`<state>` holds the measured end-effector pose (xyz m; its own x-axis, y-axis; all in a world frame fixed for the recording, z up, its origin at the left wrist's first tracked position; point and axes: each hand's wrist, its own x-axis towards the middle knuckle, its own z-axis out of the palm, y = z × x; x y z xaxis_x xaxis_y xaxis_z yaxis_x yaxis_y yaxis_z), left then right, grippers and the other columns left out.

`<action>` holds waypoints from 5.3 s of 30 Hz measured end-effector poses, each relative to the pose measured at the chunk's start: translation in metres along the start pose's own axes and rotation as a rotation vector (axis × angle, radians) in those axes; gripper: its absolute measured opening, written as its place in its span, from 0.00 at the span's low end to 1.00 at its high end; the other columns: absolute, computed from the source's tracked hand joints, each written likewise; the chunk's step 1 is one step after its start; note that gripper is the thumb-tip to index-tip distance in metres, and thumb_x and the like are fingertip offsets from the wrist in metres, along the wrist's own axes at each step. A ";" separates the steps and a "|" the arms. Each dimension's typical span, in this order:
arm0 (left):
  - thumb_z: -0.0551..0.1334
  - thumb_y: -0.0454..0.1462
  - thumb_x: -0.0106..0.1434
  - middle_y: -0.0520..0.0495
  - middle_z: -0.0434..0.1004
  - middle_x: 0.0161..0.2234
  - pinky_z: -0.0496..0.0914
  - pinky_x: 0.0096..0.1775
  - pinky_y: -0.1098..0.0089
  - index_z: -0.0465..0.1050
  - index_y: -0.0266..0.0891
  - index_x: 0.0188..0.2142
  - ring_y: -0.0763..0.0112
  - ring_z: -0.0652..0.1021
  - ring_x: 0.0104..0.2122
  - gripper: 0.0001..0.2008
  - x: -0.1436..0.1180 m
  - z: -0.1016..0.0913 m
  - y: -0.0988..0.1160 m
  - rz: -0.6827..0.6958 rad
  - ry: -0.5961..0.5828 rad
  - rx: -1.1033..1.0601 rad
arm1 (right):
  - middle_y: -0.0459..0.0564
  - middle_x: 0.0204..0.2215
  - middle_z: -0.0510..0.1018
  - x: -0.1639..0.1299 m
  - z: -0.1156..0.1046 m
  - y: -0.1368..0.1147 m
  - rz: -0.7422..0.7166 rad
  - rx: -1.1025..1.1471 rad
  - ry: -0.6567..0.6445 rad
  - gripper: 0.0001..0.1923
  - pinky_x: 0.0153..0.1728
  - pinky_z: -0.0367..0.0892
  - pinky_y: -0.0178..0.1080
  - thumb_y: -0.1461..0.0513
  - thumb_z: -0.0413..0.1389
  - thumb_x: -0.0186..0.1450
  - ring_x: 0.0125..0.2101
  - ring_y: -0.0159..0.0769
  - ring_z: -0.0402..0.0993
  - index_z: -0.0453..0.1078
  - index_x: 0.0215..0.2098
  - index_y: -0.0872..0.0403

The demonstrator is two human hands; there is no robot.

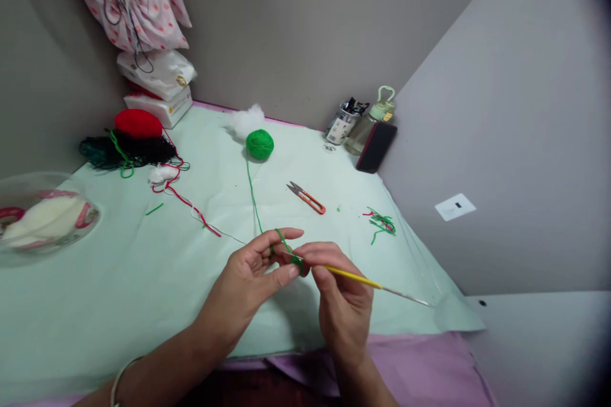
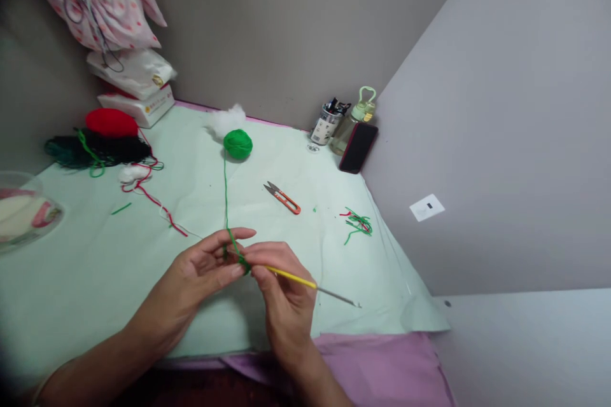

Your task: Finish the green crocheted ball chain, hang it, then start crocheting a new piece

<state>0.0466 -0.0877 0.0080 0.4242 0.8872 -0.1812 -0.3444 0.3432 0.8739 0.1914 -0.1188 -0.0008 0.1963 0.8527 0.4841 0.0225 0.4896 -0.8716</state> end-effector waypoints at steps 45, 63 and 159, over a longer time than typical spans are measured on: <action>0.68 0.37 0.62 0.54 0.72 0.33 0.68 0.52 0.65 0.75 0.47 0.55 0.68 0.75 0.40 0.21 -0.003 -0.002 0.005 0.166 0.140 0.228 | 0.52 0.38 0.81 -0.010 -0.013 -0.005 -0.268 -0.455 -0.136 0.14 0.39 0.75 0.44 0.70 0.51 0.71 0.40 0.40 0.78 0.73 0.48 0.49; 0.68 0.38 0.62 0.53 0.74 0.34 0.67 0.53 0.64 0.77 0.52 0.55 0.67 0.76 0.41 0.20 -0.005 -0.006 0.007 0.167 0.114 0.383 | 0.51 0.38 0.82 -0.010 -0.010 -0.006 -0.232 -0.356 -0.074 0.13 0.39 0.72 0.43 0.70 0.52 0.71 0.39 0.38 0.77 0.74 0.46 0.51; 0.71 0.43 0.61 0.52 0.75 0.37 0.66 0.47 0.70 0.82 0.52 0.49 0.69 0.73 0.41 0.15 -0.005 -0.007 0.006 -0.007 0.037 0.094 | 0.49 0.36 0.81 0.001 -0.010 -0.001 0.119 0.123 -0.017 0.09 0.36 0.73 0.39 0.62 0.52 0.75 0.32 0.33 0.77 0.75 0.41 0.51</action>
<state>0.0368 -0.0879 0.0108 0.3942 0.8965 -0.2021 -0.2608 0.3201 0.9108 0.2015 -0.1200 0.0000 0.1741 0.9085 0.3798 -0.1205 0.4025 -0.9075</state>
